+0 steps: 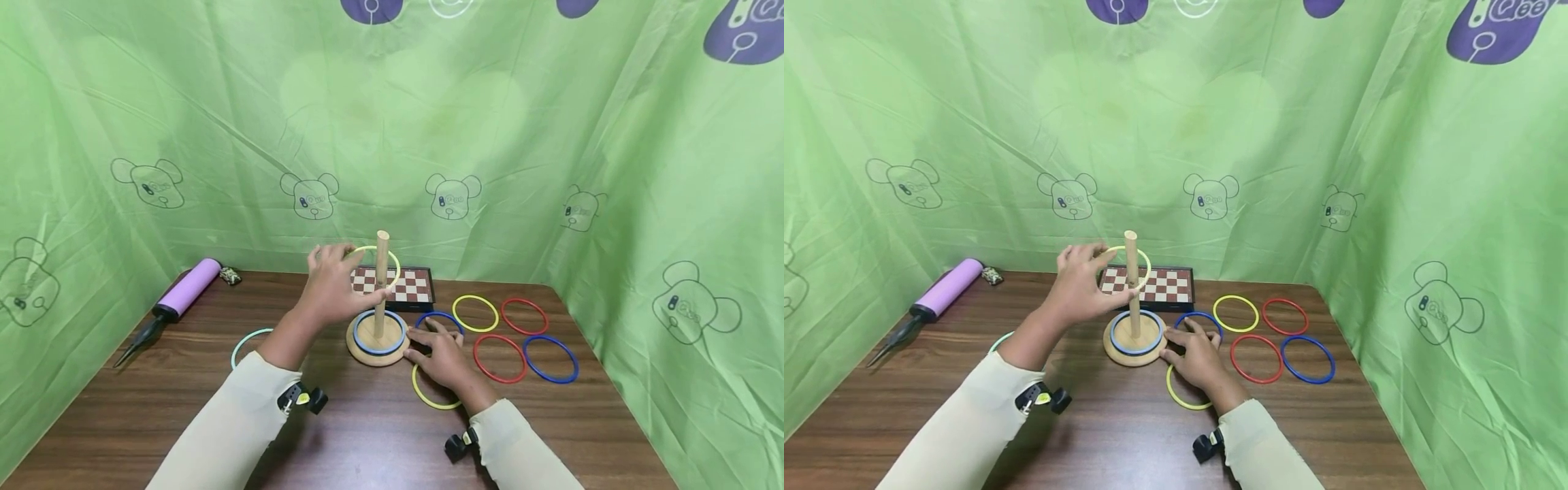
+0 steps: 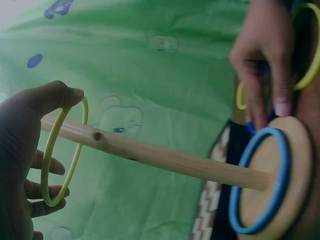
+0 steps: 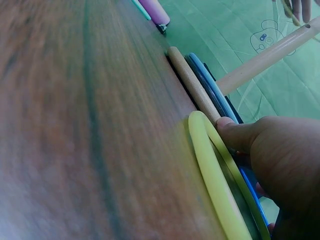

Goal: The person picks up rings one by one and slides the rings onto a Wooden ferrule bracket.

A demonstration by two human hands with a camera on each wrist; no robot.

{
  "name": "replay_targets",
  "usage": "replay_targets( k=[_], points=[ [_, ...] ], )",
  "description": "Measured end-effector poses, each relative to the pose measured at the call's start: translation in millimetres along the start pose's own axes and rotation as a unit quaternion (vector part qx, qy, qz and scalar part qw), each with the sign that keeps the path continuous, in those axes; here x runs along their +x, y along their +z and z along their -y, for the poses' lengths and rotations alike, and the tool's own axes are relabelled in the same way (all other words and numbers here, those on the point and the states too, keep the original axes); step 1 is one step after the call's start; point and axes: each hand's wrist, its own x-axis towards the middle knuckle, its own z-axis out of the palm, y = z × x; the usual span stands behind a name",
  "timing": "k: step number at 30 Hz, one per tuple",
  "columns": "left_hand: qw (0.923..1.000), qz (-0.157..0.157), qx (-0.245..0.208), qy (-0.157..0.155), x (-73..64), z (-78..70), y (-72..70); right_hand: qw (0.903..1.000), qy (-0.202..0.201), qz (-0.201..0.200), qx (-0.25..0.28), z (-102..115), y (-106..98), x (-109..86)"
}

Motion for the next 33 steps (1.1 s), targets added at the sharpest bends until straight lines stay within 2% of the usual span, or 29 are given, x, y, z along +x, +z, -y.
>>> replay_targets(
  k=[6,11,16,20,25,33],
  points=[
    [0.9994,0.030,0.018,-0.004,-14.6,7.0,21.1,1.0000,-0.004,-0.001,-0.002,-0.4,1.5,1.4],
    [0.9985,0.051,0.016,-0.013,-23.3,11.0,37.2,1.0000,-0.004,-0.004,0.001,-0.1,0.6,1.6],
    [0.9969,0.073,0.002,-0.030,-30.4,13.7,53.4,1.0000,-0.003,-0.003,-0.002,0.4,-0.5,1.1],
    [0.9941,0.098,0.012,-0.046,-36.0,16.2,66.4,1.0000,-0.001,-0.001,-0.004,-0.1,0.1,1.1],
    [0.9926,0.100,0.023,-0.066,-40.9,18.7,79.6,1.0000,-0.001,-0.001,-0.005,-1.5,0.3,2.2],
    [0.9925,0.098,0.014,-0.071,-49.3,23.1,98.5,1.0000,-0.002,0.003,-0.001,-1.5,-1.2,1.0]
  ],
)
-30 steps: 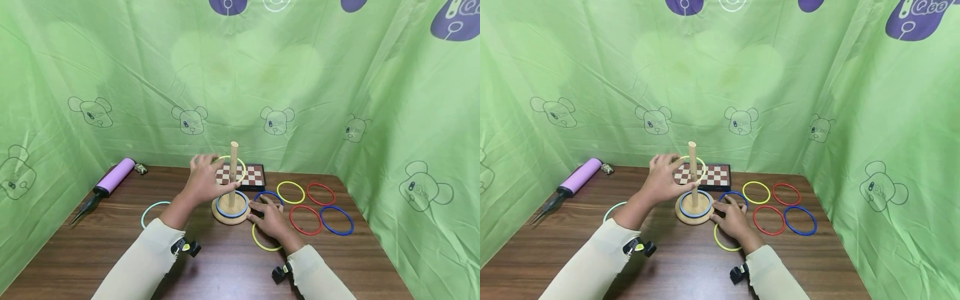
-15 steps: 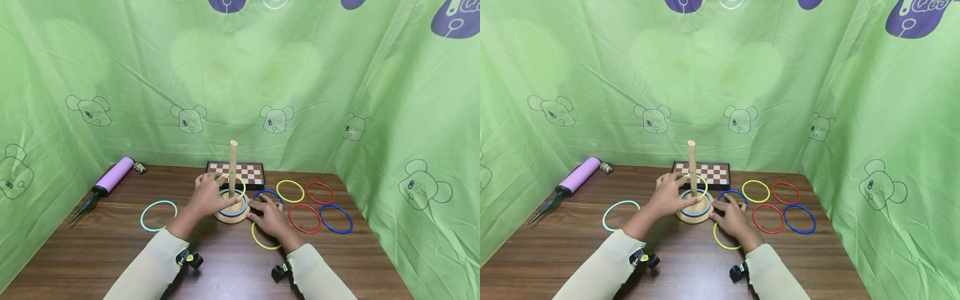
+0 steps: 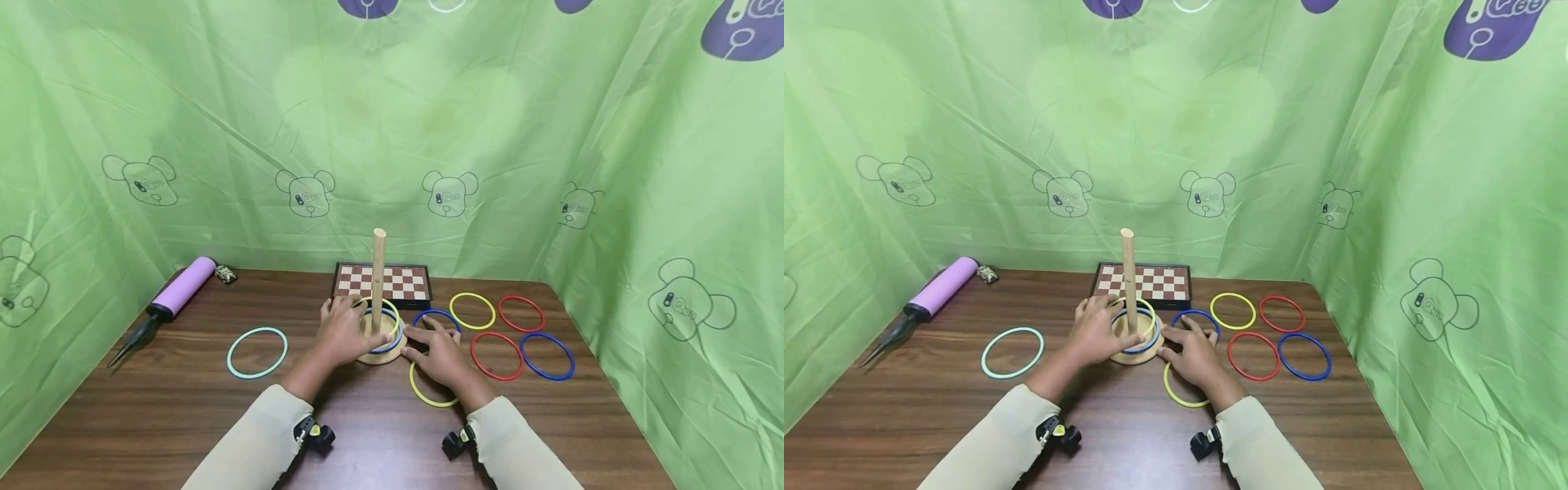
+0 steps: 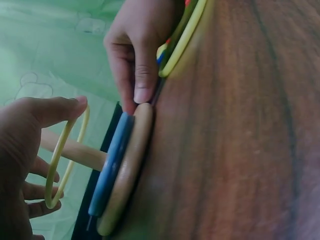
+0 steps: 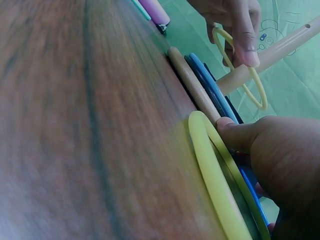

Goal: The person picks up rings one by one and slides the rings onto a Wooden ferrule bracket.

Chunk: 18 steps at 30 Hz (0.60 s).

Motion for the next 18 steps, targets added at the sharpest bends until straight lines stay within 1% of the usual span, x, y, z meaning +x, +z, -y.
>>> replay_targets(
  k=[5,9,18],
  points=[
    [1.0000,-0.005,-0.008,-0.001,-1.1,1.3,8.2,1.0000,0.001,0.000,0.003,0.3,0.3,-0.4],
    [0.9999,-0.003,-0.012,-0.006,-2.7,3.1,15.2,1.0000,-0.003,-0.003,0.002,1.0,0.7,-1.1],
    [0.9995,-0.004,-0.031,0.007,-2.7,7.6,28.5,1.0000,0.000,-0.003,-0.001,-0.3,1.1,0.6]
  ],
)
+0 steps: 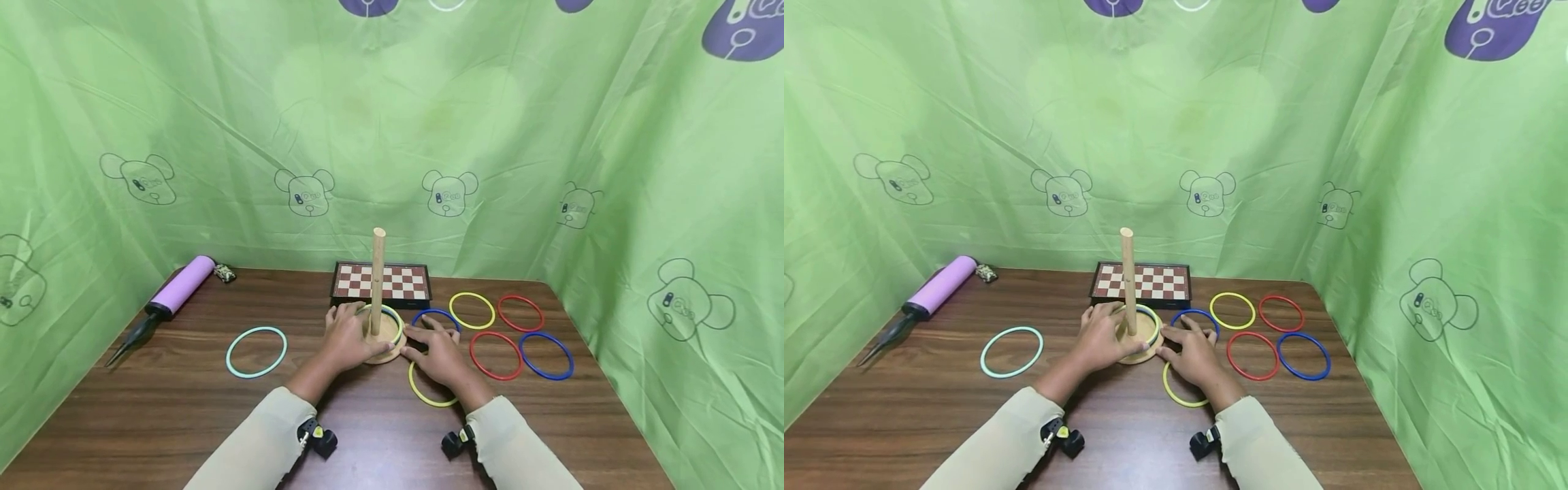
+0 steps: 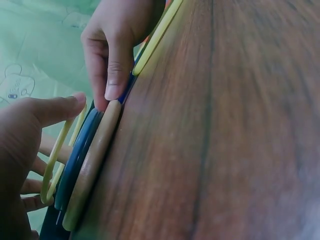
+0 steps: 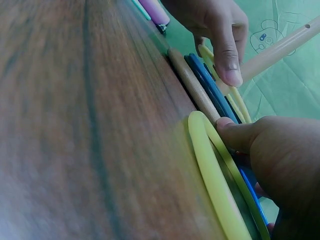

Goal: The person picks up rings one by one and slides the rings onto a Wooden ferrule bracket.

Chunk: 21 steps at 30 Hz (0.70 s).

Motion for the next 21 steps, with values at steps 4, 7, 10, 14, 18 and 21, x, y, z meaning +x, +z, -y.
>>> replay_targets(
  k=[4,7,10,14,18,21],
  points=[
    [1.0000,0.005,0.003,-0.003,-0.2,2.3,3.1,1.0000,0.002,0.003,-0.002,0.3,-0.1,0.6],
    [0.9999,0.006,0.012,-0.004,-0.1,3.3,3.5,1.0000,0.001,0.003,-0.004,0.9,0.0,1.3],
    [0.9997,0.008,0.023,0.000,0.5,3.6,3.3,1.0000,0.001,0.001,-0.006,1.2,0.2,1.8],
    [0.9994,0.009,0.031,0.011,0.1,3.5,3.9,1.0000,0.000,0.002,-0.003,1.3,0.3,1.4],
    [0.9994,0.006,0.024,0.023,-1.0,3.7,5.9,1.0000,0.003,0.006,-0.003,0.8,0.2,0.6],
    [0.9996,0.004,0.017,0.023,-1.4,3.9,7.0,0.9999,0.006,0.008,-0.005,0.7,-0.2,0.2]
  ],
)
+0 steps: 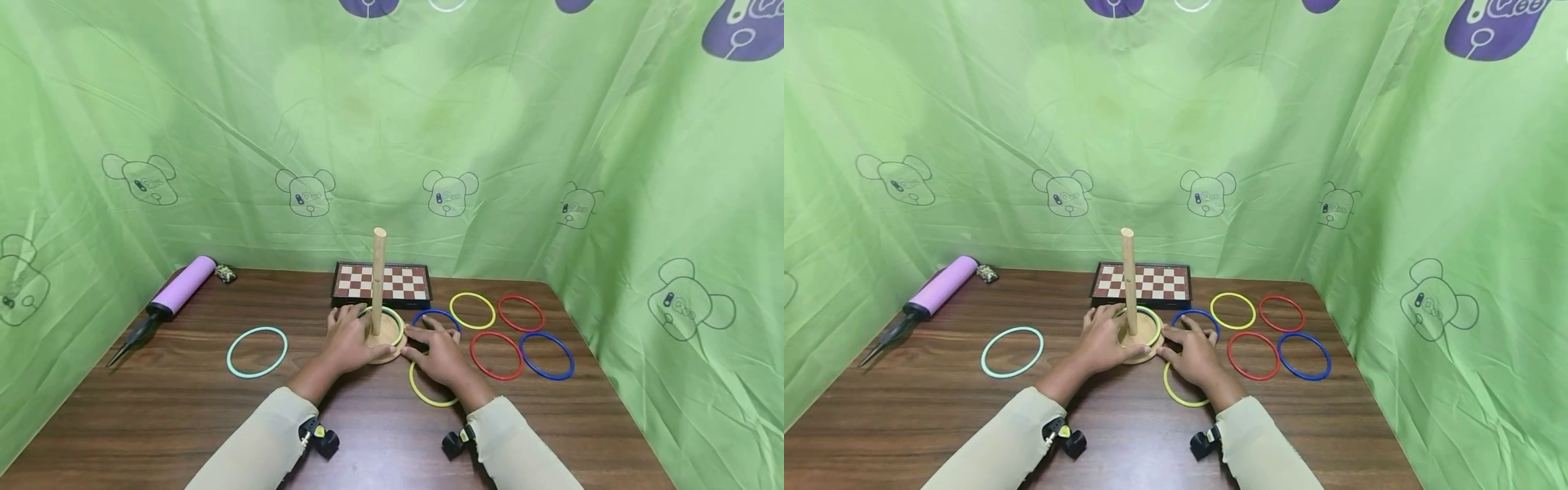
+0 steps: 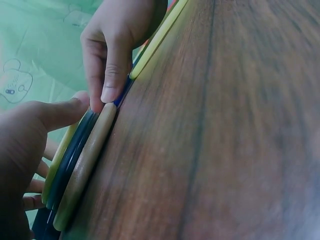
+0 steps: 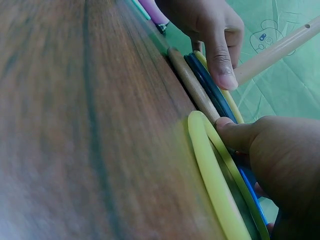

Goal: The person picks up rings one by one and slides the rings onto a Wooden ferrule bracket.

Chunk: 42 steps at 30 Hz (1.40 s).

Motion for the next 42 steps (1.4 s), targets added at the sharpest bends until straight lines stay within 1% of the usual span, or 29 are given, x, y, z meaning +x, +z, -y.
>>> replay_targets(
  k=[9,14,16,21,23,28,31,35,37,42],
  points=[
    [0.9999,0.001,0.012,-0.009,-1.1,-1.2,-1.1,1.0000,0.004,0.002,-0.003,1.3,-0.3,-1.1],
    [0.9997,-0.002,0.025,-0.005,-1.4,-1.7,-2.1,1.0000,0.002,-0.003,-0.002,2.0,-0.8,-1.4],
    [0.9993,-0.004,0.035,-0.006,-1.9,-1.6,-3.8,1.0000,0.002,-0.004,0.000,2.3,-0.8,-1.5],
    [0.9979,-0.001,0.060,-0.025,-6.5,2.5,-13.0,1.0000,-0.004,-0.002,0.004,2.8,0.4,-1.1],
    [0.9972,-0.001,0.070,-0.026,-8.9,6.5,-17.2,1.0000,-0.006,-0.002,0.003,2.7,0.9,-1.0],
    [0.9963,-0.013,0.084,-0.012,-18.4,21.3,-28.6,0.9999,-0.004,-0.005,0.009,2.2,0.4,-0.8],
    [0.9967,-0.019,0.079,-0.012,-27.0,31.8,-37.7,0.9998,-0.005,-0.004,0.017,2.3,0.1,-1.1],
    [0.9968,-0.025,0.073,-0.020,-36.4,45.6,-49.4,0.9997,-0.005,-0.004,0.022,1.9,0.6,-1.7],
    [0.9962,-0.026,0.079,-0.027,-40.5,52.6,-53.8,0.9997,-0.005,-0.004,0.022,1.7,0.8,-1.7],
    [0.9943,-0.014,0.096,-0.043,-50.9,65.7,-62.8,0.9999,-0.001,-0.007,0.013,2.5,0.0,-1.1]
  ],
)
